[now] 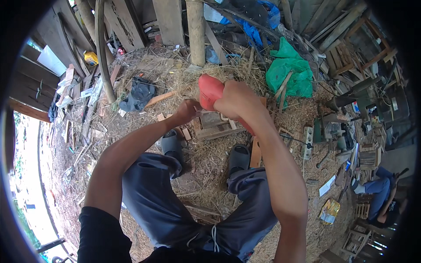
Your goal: The person marks a piece of wood with a pencil, plugs a power drill into an extension cord, and drills into the wooden piece using the drill.
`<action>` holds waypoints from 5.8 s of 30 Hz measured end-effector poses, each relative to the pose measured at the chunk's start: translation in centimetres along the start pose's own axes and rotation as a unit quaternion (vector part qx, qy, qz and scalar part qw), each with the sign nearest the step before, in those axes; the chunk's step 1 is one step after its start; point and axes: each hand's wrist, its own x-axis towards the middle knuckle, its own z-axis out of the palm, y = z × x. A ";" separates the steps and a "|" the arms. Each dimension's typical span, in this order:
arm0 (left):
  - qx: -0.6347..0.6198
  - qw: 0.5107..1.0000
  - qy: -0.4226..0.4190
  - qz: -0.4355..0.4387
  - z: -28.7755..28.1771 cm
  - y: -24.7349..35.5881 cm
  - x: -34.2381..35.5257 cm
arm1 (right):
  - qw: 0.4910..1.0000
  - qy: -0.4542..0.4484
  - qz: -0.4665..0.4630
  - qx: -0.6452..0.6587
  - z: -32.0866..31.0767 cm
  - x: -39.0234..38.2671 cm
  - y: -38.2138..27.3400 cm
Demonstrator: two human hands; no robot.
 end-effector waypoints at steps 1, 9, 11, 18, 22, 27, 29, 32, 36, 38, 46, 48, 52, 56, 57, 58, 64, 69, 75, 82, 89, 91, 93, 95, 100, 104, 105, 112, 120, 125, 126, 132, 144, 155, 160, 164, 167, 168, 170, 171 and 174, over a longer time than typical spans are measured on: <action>0.006 1.000 -0.007 -0.008 0.0 0.1 0.1 | 1.000 -0.005 -0.002 -0.001 0.1 0.1 0.1; 0.006 1.000 -0.009 -0.003 -0.1 0.1 0.1 | 1.000 -0.002 0.001 -0.002 0.0 0.2 -0.3; 0.003 1.000 -0.010 -0.001 -0.1 0.0 0.1 | 1.000 0.004 -0.004 -0.002 0.0 0.2 -0.3; 0.012 1.000 -0.002 0.006 0.1 -0.4 0.0 | 1.000 -0.006 0.002 0.000 0.0 0.3 -0.4; 0.005 1.000 0.002 0.016 0.1 -0.5 0.1 | 1.000 0.000 0.002 -0.004 0.1 0.2 -0.4; 0.013 1.000 -0.003 0.004 0.0 -0.3 0.0 | 1.000 -0.009 0.007 -0.004 -0.2 0.0 -0.6; 0.017 1.000 -0.005 0.010 -0.1 -0.3 0.0 | 1.000 -0.021 0.018 -0.001 -0.2 0.0 -0.7; 0.011 1.000 -0.013 -0.019 -0.1 -0.1 0.0 | 1.000 -0.011 0.008 -0.009 0.0 0.3 -0.5; 0.010 1.000 -0.010 -0.010 -0.3 0.4 0.1 | 1.000 -0.001 0.000 -0.007 0.0 0.2 -0.3; 0.010 1.000 -0.010 -0.006 -0.4 0.5 0.1 | 1.000 -0.001 0.000 -0.009 0.0 0.2 -0.3; 0.012 1.000 -0.017 -0.019 -0.2 0.0 0.1 | 1.000 -0.020 0.004 -0.009 0.0 0.4 -0.3; 0.017 1.000 -0.016 -0.007 -0.2 0.2 0.1 | 1.000 -0.012 0.003 -0.004 0.0 0.2 -0.3; 0.007 1.000 -0.011 0.021 -0.3 -0.4 -0.1 | 1.000 -0.002 0.001 0.002 -0.1 0.1 -0.7; 0.014 1.000 -0.014 -0.008 -0.3 0.3 0.0 | 1.000 -0.012 0.005 0.000 0.1 0.3 -0.2; 0.014 1.000 -0.012 -0.010 -0.4 0.4 0.0 | 1.000 -0.011 0.003 0.002 0.0 0.2 -0.3; 0.015 1.000 -0.010 -0.012 -0.4 0.5 -0.1 | 1.000 -0.010 0.000 0.004 0.0 0.2 -0.4; 0.018 1.000 -0.008 0.001 -0.3 0.5 0.0 | 1.000 -0.006 0.009 0.009 -0.2 0.0 -0.6; 0.015 1.000 -0.009 0.002 -0.1 -0.4 0.1 | 1.000 -0.009 0.005 -0.001 -0.2 0.1 -0.6; 0.015 1.000 -0.013 -0.003 -0.1 0.1 0.2 | 1.000 -0.008 0.003 -0.003 0.0 0.3 -0.3; 0.021 1.000 -0.013 -0.006 0.1 -0.4 0.1 | 1.000 -0.007 0.004 0.002 0.0 0.2 -0.4; 0.022 1.000 -0.010 -0.016 -0.3 0.3 0.0 | 1.000 -0.007 0.014 0.001 0.0 0.0 -1.0; 0.014 1.000 -0.014 -0.021 -0.3 0.5 0.1 | 1.000 -0.022 0.006 -0.021 -0.3 -0.1 -1.3; 0.007 1.000 -0.014 -0.014 -0.4 0.4 0.2 | 1.000 -0.024 0.002 -0.017 -0.3 0.1 -1.4; 0.002 1.000 -0.014 -0.008 -0.4 0.2 0.1 | 1.000 -0.026 -0.004 -0.012 -0.4 0.2 -1.7; -0.018 1.000 -0.001 0.014 -0.4 0.4 -0.2 | 0.999 -0.017 0.008 -0.041 -0.7 0.1 -2.2; -0.024 0.999 0.014 0.028 -0.3 0.1 -0.2 | 0.999 -0.016 0.007 -0.032 -0.6 0.4 -2.0; -0.027 0.999 0.016 0.031 -0.2 0.0 -0.2 | 0.998 -0.028 0.028 -0.038 -0.8 0.2 -2.3; -0.030 1.000 0.001 0.007 -0.2 0.0 -0.1 | 0.996 -0.042 0.068 -0.025 -1.0 0.4 -2.5; -0.020 1.000 0.010 0.011 0.0 -0.4 -0.2 | 0.995 -0.054 0.073 -0.027 -0.7 0.3 -2.9; -0.026 0.999 0.010 0.025 0.0 -0.7 -0.1 | 0.997 -0.020 0.030 -0.061 -0.4 0.3 -2.6; -0.022 1.000 0.010 0.017 0.0 -0.5 -0.1 | 0.997 -0.039 0.047 -0.047 -0.5 0.3 -2.6; -0.018 1.000 0.014 0.013 0.1 -0.7 -0.1 | 0.996 -0.060 0.066 -0.023 -0.8 0.6 -2.7; -0.012 1.000 0.017 -0.019 -0.2 0.1 -0.1 | 0.996 -0.044 0.058 -0.043 -0.4 0.9 -3.7; -0.019 0.999 0.019 -0.041 -0.2 0.2 -0.2 | 0.995 -0.063 0.070 -0.031 -0.4 1.2 -3.9; -0.024 0.999 0.013 -0.042 -0.3 0.2 -0.2 | 0.994 -0.056 0.081 -0.037 -0.4 1.2 -4.1; -0.013 0.999 0.012 -0.037 -0.3 0.3 -0.1 | 0.994 -0.056 0.087 -0.027 -0.5 1.3 -3.7; -0.022 0.999 0.008 -0.040 -0.2 0.2 -0.1 | 0.994 -0.062 0.078 -0.050 -0.5 1.4 -3.6; -0.023 0.999 0.012 -0.040 -0.3 0.1 -0.2 | 0.994 -0.061 0.080 -0.045 -0.4 1.5 -3.6; -0.025 0.999 0.014 -0.038 -0.3 0.3 -0.2 | 0.994 -0.060 0.084 -0.040 -0.3 1.5 -3.7; -0.025 0.999 0.015 -0.037 -0.3 0.5 -0.2 | 0.994 -0.056 0.084 -0.052 -0.5 1.3 -3.8; -0.036 0.998 0.015 -0.042 -0.3 0.3 -0.4 | 0.993 -0.058 0.081 -0.063 -0.5 1.3 -4.0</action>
